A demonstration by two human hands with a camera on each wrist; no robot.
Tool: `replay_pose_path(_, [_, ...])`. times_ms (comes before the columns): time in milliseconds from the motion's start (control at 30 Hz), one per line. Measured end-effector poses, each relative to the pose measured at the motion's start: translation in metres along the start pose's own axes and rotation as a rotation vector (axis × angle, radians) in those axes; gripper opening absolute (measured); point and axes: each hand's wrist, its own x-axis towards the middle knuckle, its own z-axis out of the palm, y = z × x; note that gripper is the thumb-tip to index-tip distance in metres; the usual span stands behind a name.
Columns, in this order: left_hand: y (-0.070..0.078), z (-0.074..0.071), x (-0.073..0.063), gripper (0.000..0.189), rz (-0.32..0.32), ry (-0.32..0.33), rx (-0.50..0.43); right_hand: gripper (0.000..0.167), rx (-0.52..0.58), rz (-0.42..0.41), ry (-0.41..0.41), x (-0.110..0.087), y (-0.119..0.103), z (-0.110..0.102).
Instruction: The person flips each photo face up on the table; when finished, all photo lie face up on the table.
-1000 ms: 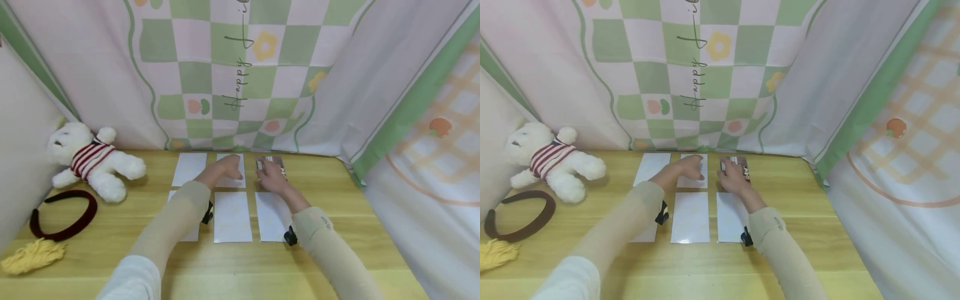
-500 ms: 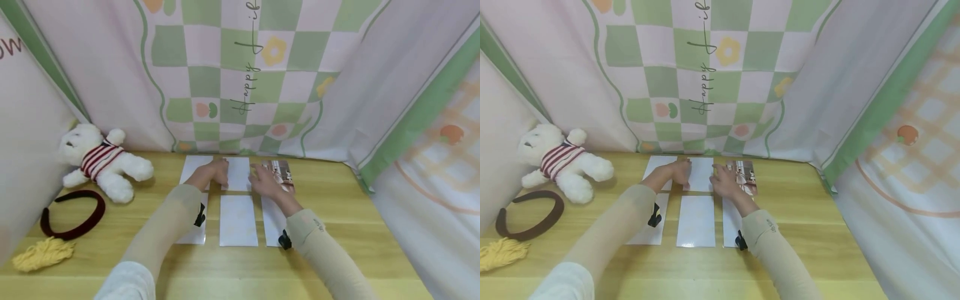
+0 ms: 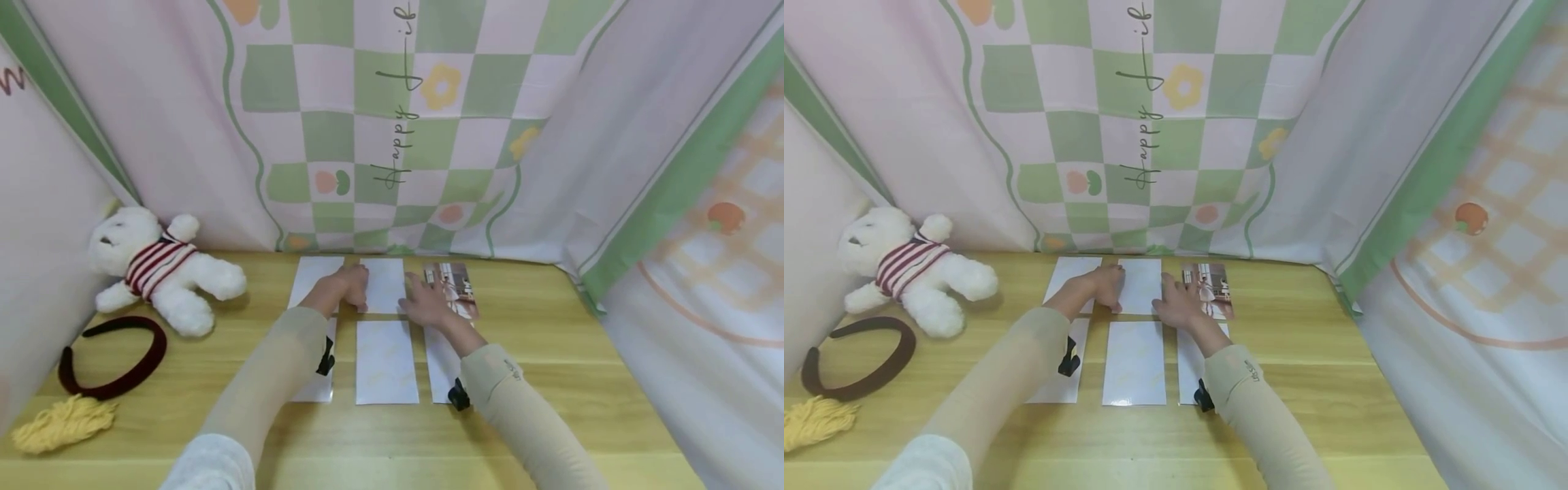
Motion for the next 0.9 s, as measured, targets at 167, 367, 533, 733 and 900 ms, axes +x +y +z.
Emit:
replay_pose_path(167, [-0.002,0.004,0.001,0.078,-0.006,0.011,0.006,0.069,0.057,0.012,-0.002,-0.002,-0.001,0.001])
replay_pose_path(367, [-0.002,0.006,0.000,0.080,-0.021,0.021,-0.039,0.068,0.205,0.054,-0.007,-0.001,-0.002,-0.001])
replay_pose_path(533, [-0.004,0.008,-0.002,0.084,-0.044,0.026,-0.104,0.071,0.402,0.137,-0.057,0.000,-0.006,-0.002])
replay_pose_path(733, [-0.004,0.008,-0.003,0.084,-0.048,0.023,-0.131,0.070,0.563,0.212,-0.096,0.002,-0.011,-0.006])
replay_pose_path(900, [-0.005,0.009,-0.002,0.084,-0.048,0.026,-0.134,0.069,0.679,0.259,-0.083,0.004,-0.013,-0.006])
